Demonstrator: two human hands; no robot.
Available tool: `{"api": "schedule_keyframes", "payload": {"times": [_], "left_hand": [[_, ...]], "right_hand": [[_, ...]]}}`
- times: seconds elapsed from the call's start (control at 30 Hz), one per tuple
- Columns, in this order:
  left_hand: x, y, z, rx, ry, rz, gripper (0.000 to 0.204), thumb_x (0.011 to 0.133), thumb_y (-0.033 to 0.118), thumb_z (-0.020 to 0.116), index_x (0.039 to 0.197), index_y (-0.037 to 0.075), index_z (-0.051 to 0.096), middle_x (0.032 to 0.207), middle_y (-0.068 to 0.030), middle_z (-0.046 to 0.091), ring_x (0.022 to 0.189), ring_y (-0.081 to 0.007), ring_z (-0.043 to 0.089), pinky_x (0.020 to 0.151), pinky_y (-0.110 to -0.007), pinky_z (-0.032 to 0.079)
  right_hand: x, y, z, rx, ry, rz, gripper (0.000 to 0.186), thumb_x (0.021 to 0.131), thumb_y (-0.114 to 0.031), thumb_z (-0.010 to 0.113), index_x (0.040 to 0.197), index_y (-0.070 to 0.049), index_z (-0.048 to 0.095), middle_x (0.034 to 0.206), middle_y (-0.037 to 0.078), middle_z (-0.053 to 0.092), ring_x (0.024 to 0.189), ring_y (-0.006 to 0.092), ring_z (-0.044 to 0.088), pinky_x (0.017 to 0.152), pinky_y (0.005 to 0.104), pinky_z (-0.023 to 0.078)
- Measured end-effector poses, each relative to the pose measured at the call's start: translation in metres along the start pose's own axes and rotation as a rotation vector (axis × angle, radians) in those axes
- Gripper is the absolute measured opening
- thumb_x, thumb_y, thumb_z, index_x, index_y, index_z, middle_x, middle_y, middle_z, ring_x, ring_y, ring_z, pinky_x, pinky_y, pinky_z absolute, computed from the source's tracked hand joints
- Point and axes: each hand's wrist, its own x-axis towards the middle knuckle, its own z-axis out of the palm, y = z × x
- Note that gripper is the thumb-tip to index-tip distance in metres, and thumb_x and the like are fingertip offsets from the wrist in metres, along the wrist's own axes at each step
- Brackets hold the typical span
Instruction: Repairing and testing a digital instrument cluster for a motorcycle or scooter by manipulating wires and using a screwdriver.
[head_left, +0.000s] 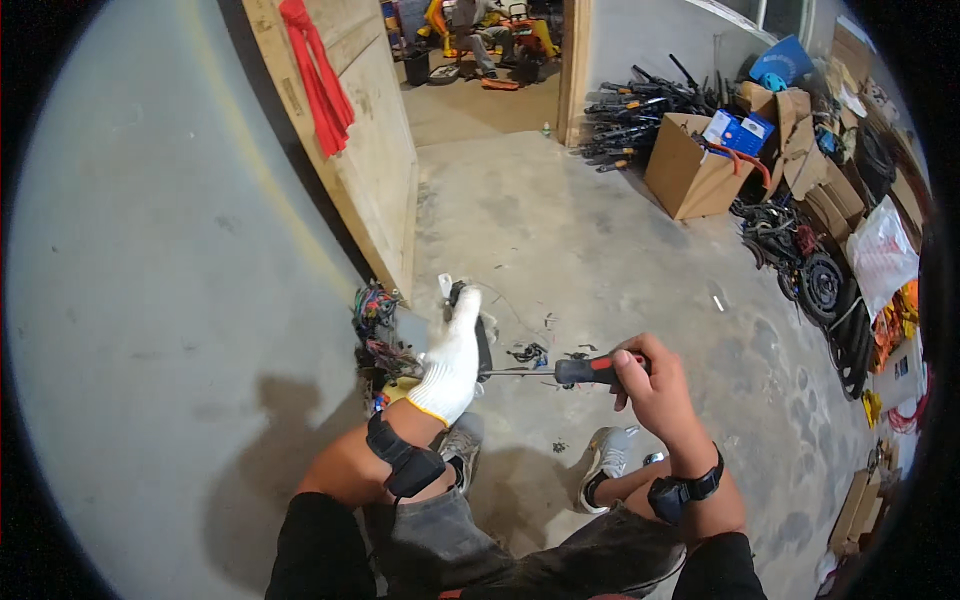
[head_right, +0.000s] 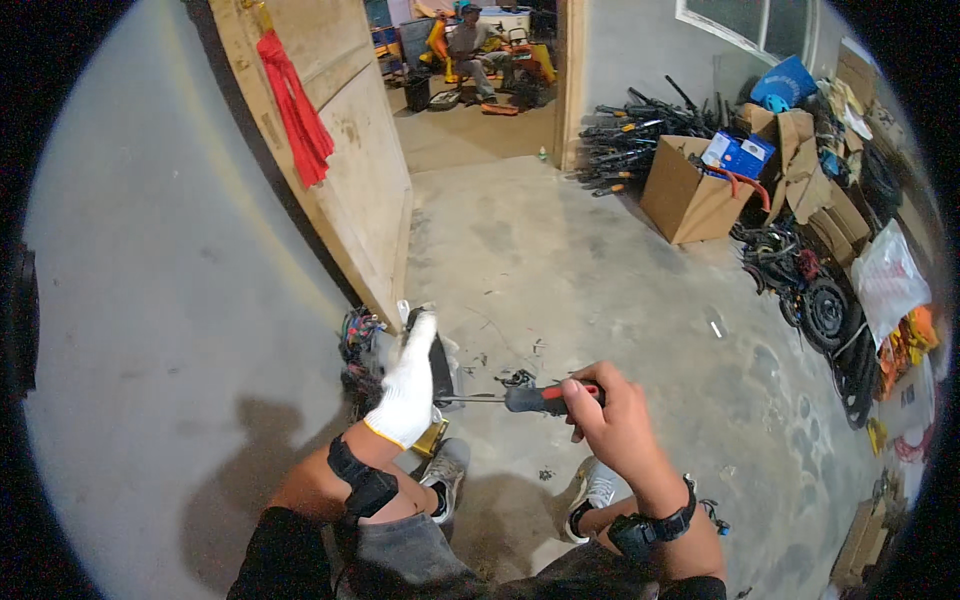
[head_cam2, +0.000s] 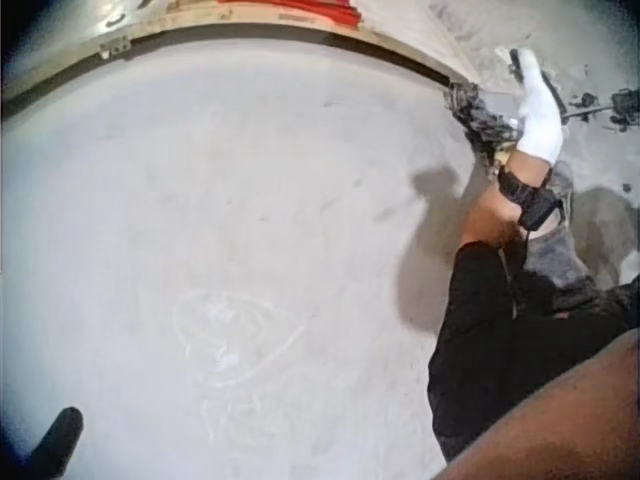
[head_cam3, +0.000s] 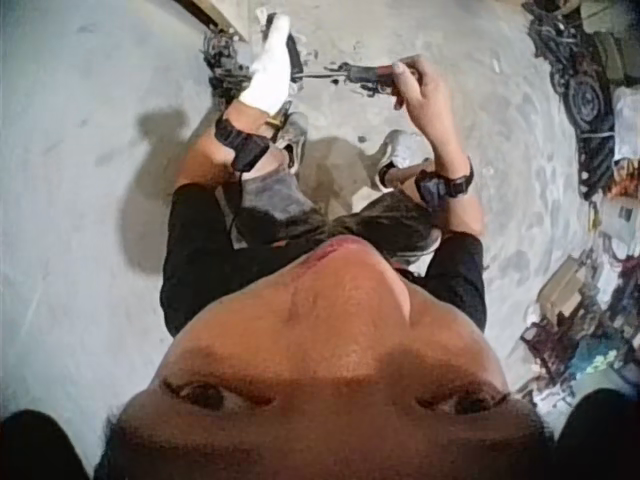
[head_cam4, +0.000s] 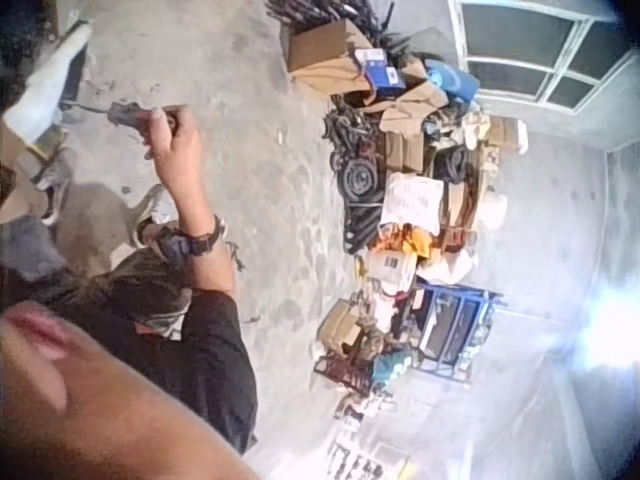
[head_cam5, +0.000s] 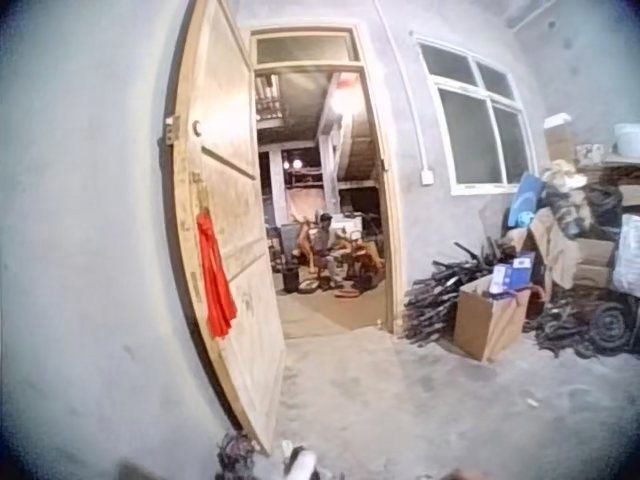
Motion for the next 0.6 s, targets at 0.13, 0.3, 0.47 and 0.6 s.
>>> {"api": "schedule_keyframes", "payload": {"times": [0.13, 0.3, 0.47, 0.6], "left_hand": [[0.005, -0.003, 0.001, -0.046, 0.003, -0.110, 0.037, 0.093, 0.050, 0.062, 0.093, 0.013, 0.062, 0.074, -0.0041, 0.066, 0.060, -0.0160, 0.061, 0.056, -0.031, 0.050], [0.012, -0.001, -0.004, -0.104, -0.039, -0.150, 0.033, 0.095, 0.046, 0.061, 0.102, 0.014, 0.056, 0.070, -0.0047, 0.064, 0.056, -0.0160, 0.060, 0.054, -0.030, 0.050], [0.004, -0.005, -0.007, -0.079, -0.028, -0.148, 0.039, 0.090, 0.051, 0.067, 0.104, 0.015, 0.060, 0.078, -0.0039, 0.064, 0.062, -0.0160, 0.061, 0.057, -0.031, 0.051], [-0.004, 0.000, -0.004, -0.017, -0.026, -0.193, 0.039, 0.090, 0.051, 0.067, 0.105, 0.015, 0.060, 0.079, -0.0035, 0.064, 0.063, -0.0154, 0.061, 0.057, -0.031, 0.051]], "right_hand": [[-0.003, 0.011, -0.006, -0.122, -0.055, -0.442, 0.027, 0.091, -0.018, 0.070, 0.109, -0.001, 0.060, 0.088, 0.013, 0.066, 0.077, 0.0218, 0.065, 0.068, 0.0339, 0.051], [-0.002, 0.016, -0.002, -0.021, -0.110, -0.368, 0.036, 0.091, -0.014, 0.072, 0.120, -0.003, 0.054, 0.104, 0.010, 0.060, 0.096, 0.0195, 0.061, 0.079, 0.0327, 0.050], [0.003, 0.017, -0.006, 0.128, -0.146, 0.058, 0.035, 0.104, -0.027, 0.052, 0.128, -0.001, 0.050, 0.088, 0.011, 0.067, 0.052, 0.0130, 0.057, 0.052, 0.0294, 0.048], [-0.001, 0.001, -0.012, -0.099, -0.204, 0.171, 0.035, 0.100, -0.023, 0.059, 0.128, -0.003, 0.051, 0.094, 0.013, 0.069, 0.061, 0.0157, 0.061, 0.059, 0.0303, 0.050]]}}
